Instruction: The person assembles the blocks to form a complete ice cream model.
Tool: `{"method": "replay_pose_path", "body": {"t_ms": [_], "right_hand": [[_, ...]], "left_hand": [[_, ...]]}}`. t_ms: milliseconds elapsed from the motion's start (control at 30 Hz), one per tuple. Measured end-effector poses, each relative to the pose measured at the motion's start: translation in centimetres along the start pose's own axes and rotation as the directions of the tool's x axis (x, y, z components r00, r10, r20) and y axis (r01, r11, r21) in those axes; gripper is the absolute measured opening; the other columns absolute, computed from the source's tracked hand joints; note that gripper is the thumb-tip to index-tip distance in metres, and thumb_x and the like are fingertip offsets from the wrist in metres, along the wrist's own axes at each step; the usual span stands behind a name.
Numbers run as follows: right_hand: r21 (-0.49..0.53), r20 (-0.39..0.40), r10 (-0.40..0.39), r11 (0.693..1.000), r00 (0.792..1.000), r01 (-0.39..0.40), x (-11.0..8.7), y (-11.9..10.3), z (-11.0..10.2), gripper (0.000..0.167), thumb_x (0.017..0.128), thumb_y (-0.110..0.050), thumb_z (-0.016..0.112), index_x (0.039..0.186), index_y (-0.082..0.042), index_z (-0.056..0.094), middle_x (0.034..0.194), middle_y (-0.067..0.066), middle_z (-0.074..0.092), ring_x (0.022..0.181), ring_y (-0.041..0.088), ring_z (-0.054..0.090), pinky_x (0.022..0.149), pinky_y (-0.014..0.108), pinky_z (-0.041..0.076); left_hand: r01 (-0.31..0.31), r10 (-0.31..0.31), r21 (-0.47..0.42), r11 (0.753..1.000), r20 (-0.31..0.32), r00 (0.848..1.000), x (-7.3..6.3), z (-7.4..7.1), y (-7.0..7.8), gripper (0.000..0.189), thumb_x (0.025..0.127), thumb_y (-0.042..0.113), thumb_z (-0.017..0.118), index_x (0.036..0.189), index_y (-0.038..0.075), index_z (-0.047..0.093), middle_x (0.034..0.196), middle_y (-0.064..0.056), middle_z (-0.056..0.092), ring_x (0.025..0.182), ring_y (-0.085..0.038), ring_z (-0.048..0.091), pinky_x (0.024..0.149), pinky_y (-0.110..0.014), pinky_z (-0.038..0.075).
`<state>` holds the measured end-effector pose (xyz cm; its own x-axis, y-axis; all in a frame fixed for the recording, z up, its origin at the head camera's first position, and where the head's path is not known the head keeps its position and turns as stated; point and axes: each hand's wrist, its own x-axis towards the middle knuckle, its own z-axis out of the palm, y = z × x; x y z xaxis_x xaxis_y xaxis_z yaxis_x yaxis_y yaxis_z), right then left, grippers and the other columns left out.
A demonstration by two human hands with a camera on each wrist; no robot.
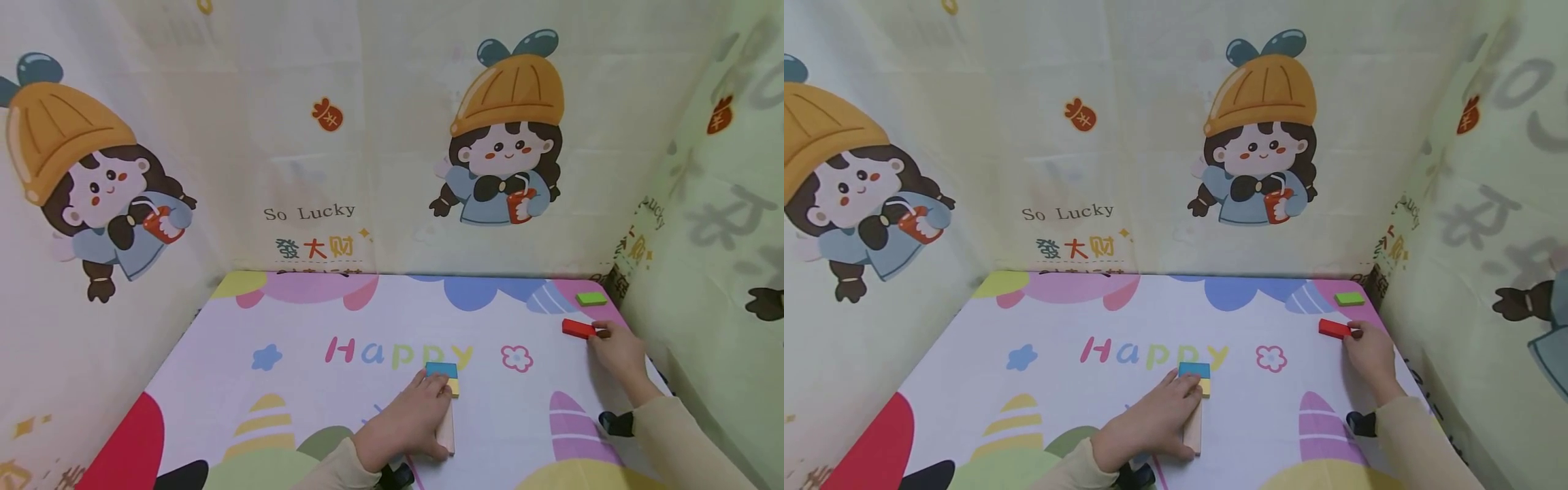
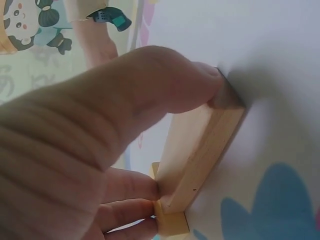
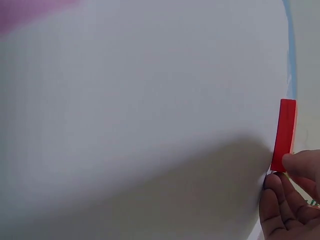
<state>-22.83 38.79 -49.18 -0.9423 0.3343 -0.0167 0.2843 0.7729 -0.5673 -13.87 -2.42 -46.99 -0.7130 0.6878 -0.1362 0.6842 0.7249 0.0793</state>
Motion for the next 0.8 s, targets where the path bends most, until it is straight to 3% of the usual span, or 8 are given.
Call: {"method": "replay_pose_path", "body": {"t_ms": [267, 633, 800], "right_hand": [[-0.012, -0.023, -0.048, 0.999, 0.999, 0.048, -0.5, -1.6, 0.8, 0.042, 0.096, -0.009, 0.059, 0.131, 0.012, 0.056, 0.120, 0.037, 0.063, 0.105, 0.050, 0.058, 0.080, 0.052, 0.050], [-0.002, 0.019, -0.117, 0.993, 0.993, 0.117, -1.1, -3.6, 2.1, 0.040, 0.095, -0.009, 0.062, 0.129, 0.011, 0.059, 0.116, 0.034, 0.066, 0.102, 0.047, 0.062, 0.084, 0.053, 0.053], [0.016, 0.058, -0.126, 0.992, 0.990, 0.126, -1.3, -4.5, 2.6, 0.040, 0.096, -0.011, 0.064, 0.129, 0.010, 0.060, 0.115, 0.032, 0.067, 0.101, 0.043, 0.063, 0.078, 0.043, 0.054]], "left_hand": [[0.007, -0.007, -0.023, 1.000, 0.006, 1.000, -0.1, -0.3, 0.2, 0.094, 0.073, 0.058, 0.087, 0.145, 0.007, 0.057, 0.157, -0.005, 0.047, 0.149, -0.017, 0.040, 0.128, -0.039, 0.025], [0.013, -0.013, -0.027, 1.000, 0.008, 1.000, -0.2, -0.6, 0.2, 0.093, 0.072, 0.058, 0.087, 0.145, 0.008, 0.057, 0.157, -0.004, 0.047, 0.148, -0.016, 0.040, 0.128, -0.037, 0.026], [0.014, -0.014, -0.031, 0.999, 0.003, 1.000, -0.4, -0.7, 0.2, 0.094, 0.072, 0.059, 0.087, 0.144, 0.008, 0.058, 0.156, -0.004, 0.048, 0.148, -0.016, 0.041, 0.127, -0.037, 0.027]]}}
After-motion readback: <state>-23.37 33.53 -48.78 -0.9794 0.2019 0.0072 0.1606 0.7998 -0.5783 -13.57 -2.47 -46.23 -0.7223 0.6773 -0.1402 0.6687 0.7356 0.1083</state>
